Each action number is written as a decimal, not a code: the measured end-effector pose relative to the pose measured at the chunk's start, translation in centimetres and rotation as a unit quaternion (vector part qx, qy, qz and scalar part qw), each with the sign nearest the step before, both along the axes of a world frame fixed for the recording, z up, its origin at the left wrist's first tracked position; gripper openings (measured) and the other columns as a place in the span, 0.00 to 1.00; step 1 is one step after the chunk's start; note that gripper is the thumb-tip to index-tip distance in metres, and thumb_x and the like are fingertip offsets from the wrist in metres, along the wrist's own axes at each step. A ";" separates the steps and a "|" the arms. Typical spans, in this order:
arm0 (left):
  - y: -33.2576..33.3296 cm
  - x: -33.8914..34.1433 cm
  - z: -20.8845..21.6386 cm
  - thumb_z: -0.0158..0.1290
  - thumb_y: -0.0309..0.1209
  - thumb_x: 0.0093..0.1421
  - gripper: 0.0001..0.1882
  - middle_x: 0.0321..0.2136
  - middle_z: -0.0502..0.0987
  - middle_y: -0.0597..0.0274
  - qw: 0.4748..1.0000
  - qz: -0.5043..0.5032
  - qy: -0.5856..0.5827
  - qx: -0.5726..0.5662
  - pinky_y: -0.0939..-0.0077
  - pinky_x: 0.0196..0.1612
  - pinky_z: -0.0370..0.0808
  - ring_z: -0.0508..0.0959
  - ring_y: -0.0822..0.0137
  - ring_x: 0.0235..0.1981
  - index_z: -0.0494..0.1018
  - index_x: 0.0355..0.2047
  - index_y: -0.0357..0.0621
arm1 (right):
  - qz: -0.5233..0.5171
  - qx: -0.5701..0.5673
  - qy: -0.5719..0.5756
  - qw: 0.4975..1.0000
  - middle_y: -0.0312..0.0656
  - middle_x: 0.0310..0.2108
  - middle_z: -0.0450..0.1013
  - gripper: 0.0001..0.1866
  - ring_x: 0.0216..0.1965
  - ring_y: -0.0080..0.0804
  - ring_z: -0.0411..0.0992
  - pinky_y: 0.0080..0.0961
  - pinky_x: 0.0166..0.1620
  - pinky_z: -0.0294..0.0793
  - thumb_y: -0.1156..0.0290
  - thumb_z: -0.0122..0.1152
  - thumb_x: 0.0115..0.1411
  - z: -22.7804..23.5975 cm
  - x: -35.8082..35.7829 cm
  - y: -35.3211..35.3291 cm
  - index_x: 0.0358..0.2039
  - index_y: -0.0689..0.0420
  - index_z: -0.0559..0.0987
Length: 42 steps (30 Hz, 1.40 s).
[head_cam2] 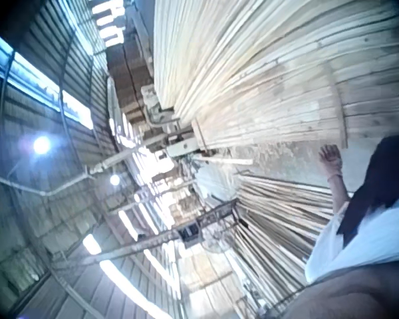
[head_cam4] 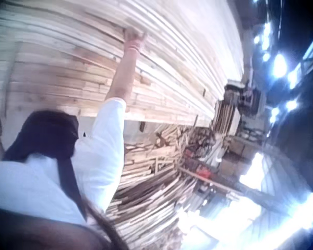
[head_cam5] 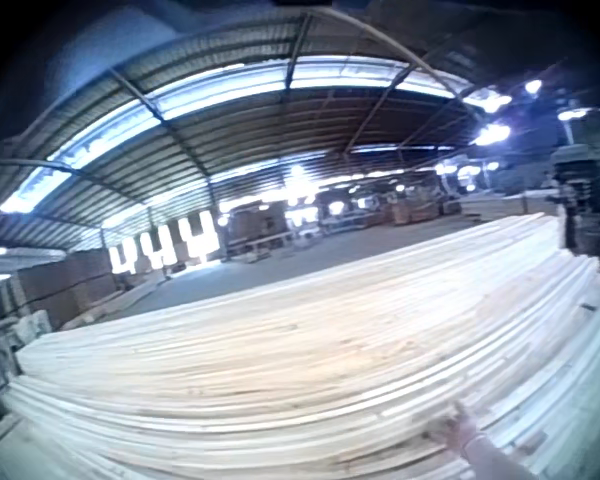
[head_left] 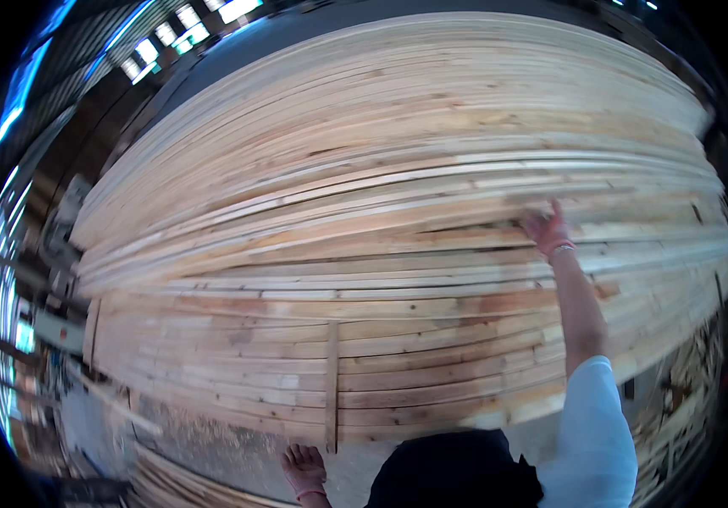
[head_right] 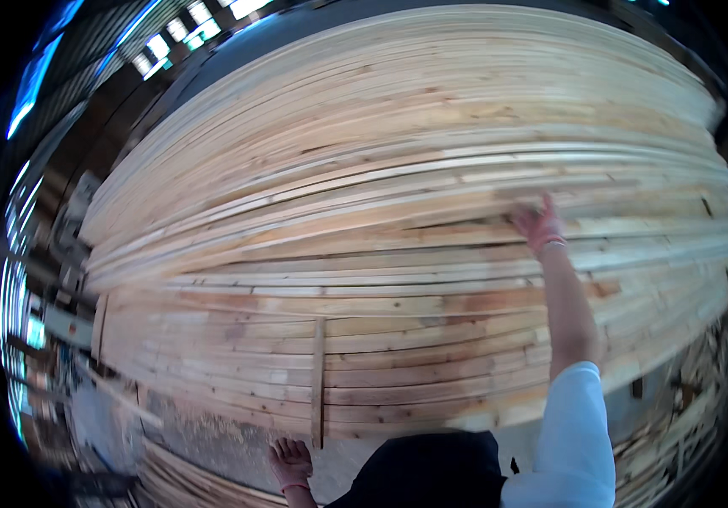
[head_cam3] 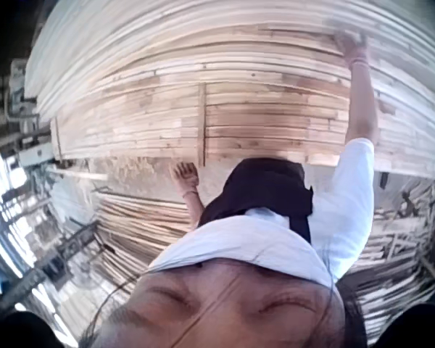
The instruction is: The person moves long wooden planks one at a time from a large stack and places them onto another pile with gloved hands.
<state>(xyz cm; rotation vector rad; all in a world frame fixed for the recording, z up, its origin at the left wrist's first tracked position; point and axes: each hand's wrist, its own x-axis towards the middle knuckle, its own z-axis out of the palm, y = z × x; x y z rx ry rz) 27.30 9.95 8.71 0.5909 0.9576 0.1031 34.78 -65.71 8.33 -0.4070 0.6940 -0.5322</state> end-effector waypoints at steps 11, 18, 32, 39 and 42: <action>-2.1 0.4 0.2 0.44 0.37 0.62 0.18 0.16 0.50 0.69 0.987 -0.077 -0.112 -0.086 0.76 0.23 0.57 0.52 0.70 0.17 0.54 0.17 0.51 | -0.063 -0.073 -0.012 0.995 0.28 0.21 0.69 0.09 0.21 0.18 0.66 0.13 0.26 0.76 0.63 0.66 0.56 -1.9 1.2 -1.8 0.35 0.50 0.79; -0.4 0.6 2.3 0.45 0.37 0.60 0.16 0.17 0.53 0.69 0.978 -0.043 -0.189 -0.080 0.76 0.27 0.60 0.54 0.70 0.18 0.55 0.17 0.51 | -0.103 -0.079 0.077 0.989 0.24 0.16 0.62 0.09 0.16 0.14 0.57 0.09 0.20 0.64 0.60 0.66 0.56 0.6 -0.6 0.4 0.37 0.44 0.79; -14.7 6.5 6.9 0.51 0.48 0.61 0.14 0.33 0.71 0.64 0.917 -0.274 -0.198 -0.212 0.59 0.51 0.69 0.71 0.61 0.34 0.69 0.35 0.52 | -0.001 -0.049 0.129 0.990 0.23 0.18 0.71 0.08 0.15 0.16 0.64 0.11 0.18 0.64 0.57 0.65 0.55 2.9 -20.6 17.2 0.29 0.44 0.78; -7.7 6.0 4.8 0.58 0.44 0.56 0.16 0.26 0.70 0.63 0.927 -0.170 -0.224 -0.250 0.54 0.49 0.71 0.71 0.59 0.32 0.68 0.32 0.47 | 0.245 -0.250 0.232 0.907 0.34 0.21 0.68 0.15 0.21 0.28 0.66 0.31 0.25 0.71 0.54 0.58 0.60 11.1 -27.1 27.7 0.33 0.54 0.76; -2.1 5.6 4.9 0.59 0.42 0.55 0.14 0.25 0.70 0.63 0.938 -0.145 -0.204 -0.240 0.55 0.48 0.71 0.71 0.59 0.30 0.69 0.31 0.47 | 0.309 -0.637 0.498 0.501 0.39 0.28 0.71 0.22 0.27 0.32 0.69 0.33 0.32 0.74 0.54 0.61 0.58 12.7 -29.5 29.3 0.41 0.61 0.74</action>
